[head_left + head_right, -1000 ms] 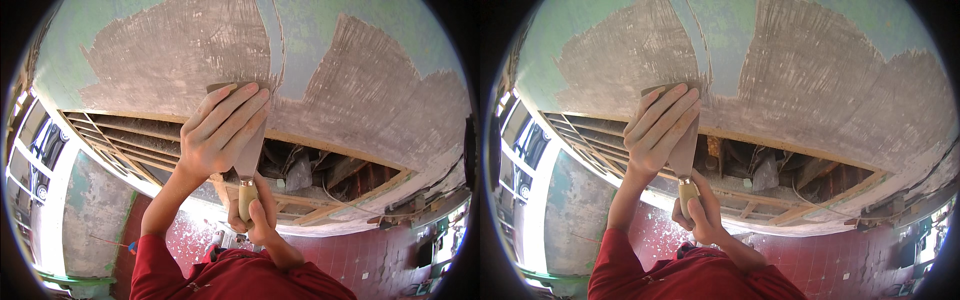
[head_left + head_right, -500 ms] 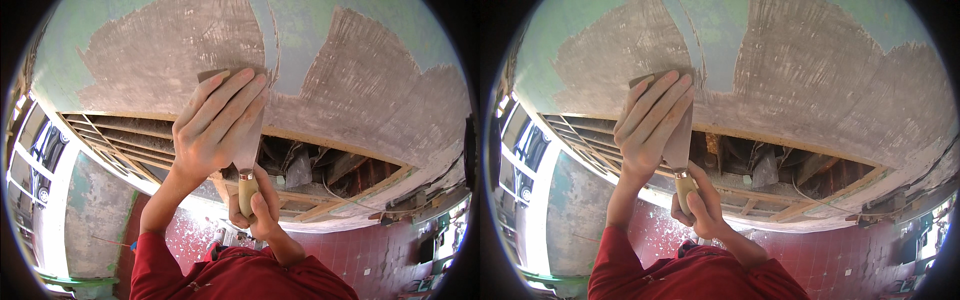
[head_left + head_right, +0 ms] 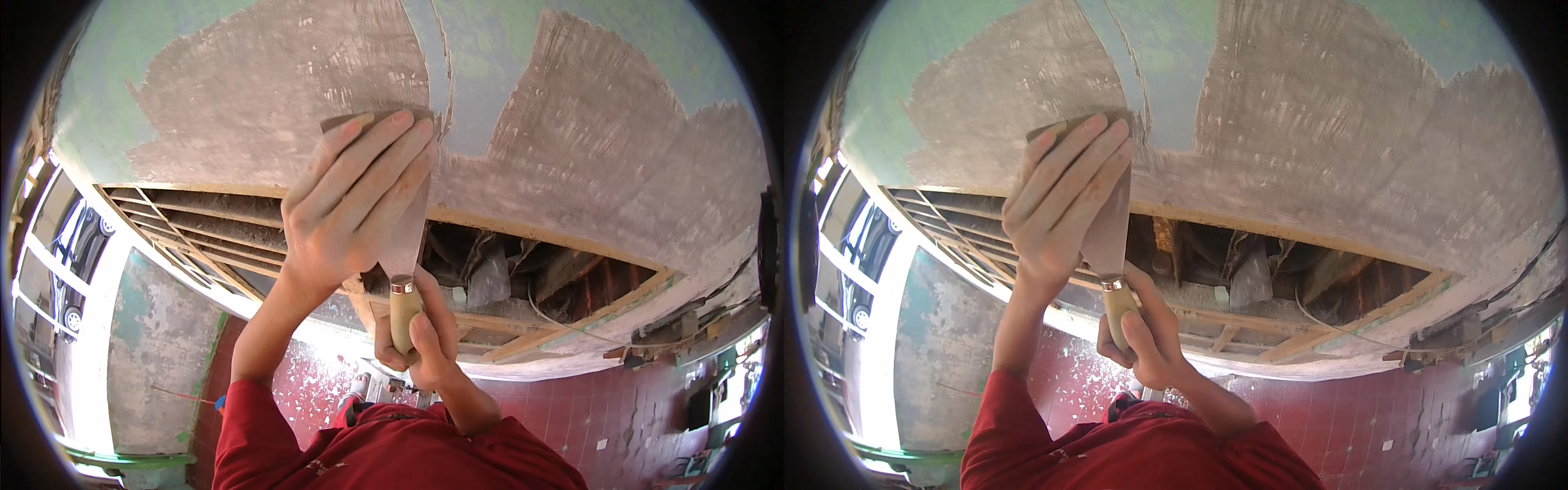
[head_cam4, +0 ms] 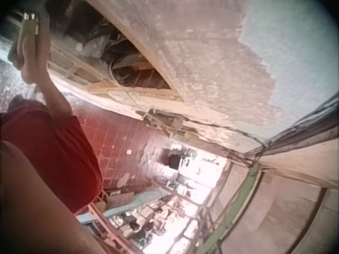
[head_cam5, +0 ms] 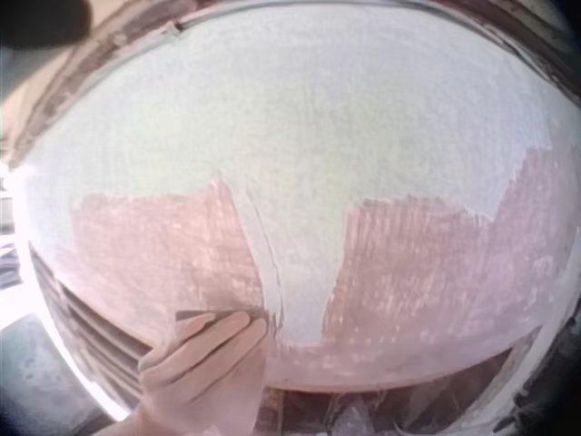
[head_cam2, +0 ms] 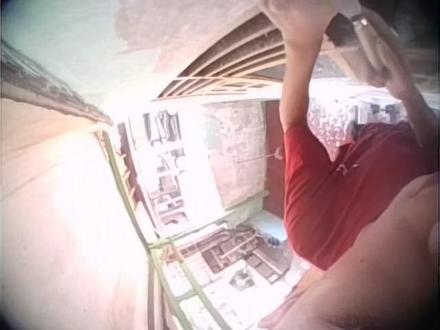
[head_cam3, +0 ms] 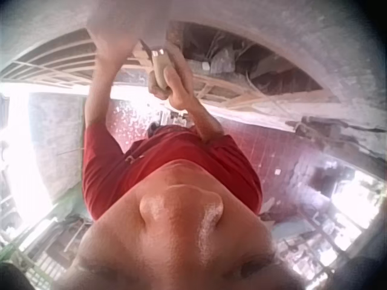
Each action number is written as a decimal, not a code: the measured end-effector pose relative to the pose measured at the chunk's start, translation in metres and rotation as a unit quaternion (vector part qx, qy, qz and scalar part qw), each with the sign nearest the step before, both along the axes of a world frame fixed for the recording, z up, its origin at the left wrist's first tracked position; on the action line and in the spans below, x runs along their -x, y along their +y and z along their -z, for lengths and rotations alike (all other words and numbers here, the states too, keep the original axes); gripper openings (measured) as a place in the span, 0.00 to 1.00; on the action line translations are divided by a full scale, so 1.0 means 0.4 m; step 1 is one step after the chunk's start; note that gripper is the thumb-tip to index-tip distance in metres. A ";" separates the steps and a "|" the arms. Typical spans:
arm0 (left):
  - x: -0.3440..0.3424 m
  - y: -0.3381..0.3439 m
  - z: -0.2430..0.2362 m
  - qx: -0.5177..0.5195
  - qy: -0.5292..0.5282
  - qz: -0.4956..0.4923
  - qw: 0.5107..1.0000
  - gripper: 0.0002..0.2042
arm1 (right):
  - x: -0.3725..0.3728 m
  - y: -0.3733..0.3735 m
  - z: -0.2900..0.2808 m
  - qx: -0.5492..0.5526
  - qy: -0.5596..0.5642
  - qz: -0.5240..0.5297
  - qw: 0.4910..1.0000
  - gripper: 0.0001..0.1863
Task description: The person stands on a ladder and uses a trowel to apply plaster to a damaged ceiling area. They repeatedly spread and smooth the material over exposed wooden beams and a light green surface, working methodically across the section.
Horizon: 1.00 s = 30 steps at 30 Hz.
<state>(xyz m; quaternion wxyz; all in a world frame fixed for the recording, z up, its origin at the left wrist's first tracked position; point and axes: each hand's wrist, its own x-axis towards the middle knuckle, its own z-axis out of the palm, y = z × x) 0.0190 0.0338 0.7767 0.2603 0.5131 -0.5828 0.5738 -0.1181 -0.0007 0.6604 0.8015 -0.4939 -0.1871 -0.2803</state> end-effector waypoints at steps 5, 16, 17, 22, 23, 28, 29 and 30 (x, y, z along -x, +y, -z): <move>-0.009 -0.006 0.038 -0.003 0.019 0.024 1.000 0.13 | 0.011 0.010 0.015 0.012 0.042 0.047 0.998 0.30; -0.008 -0.025 0.046 0.007 0.029 0.055 0.998 0.14 | 0.012 0.019 0.015 0.018 0.064 0.117 0.991 0.33; -0.006 -0.020 0.059 0.003 0.029 0.050 0.998 0.14 | 0.017 0.020 0.021 0.011 0.054 0.098 0.994 0.32; -0.007 -0.036 0.014 0.023 0.026 0.069 0.997 0.12 | -0.003 -0.005 -0.018 0.038 0.005 0.092 0.995 0.29; -0.008 -0.042 0.007 0.033 0.024 0.068 0.997 0.12 | -0.003 -0.001 -0.021 0.030 0.006 0.093 0.995 0.29; -0.004 -0.030 0.041 0.015 0.037 0.054 0.998 0.12 | 0.026 0.017 0.012 0.004 0.045 0.090 0.995 0.29; -0.006 -0.027 0.047 0.016 0.030 0.052 0.998 0.12 | 0.027 0.008 0.022 0.021 0.030 0.072 0.997 0.29; -0.007 -0.025 0.048 0.016 0.023 0.050 0.998 0.12 | 0.018 0.005 0.016 0.025 0.020 0.073 0.997 0.29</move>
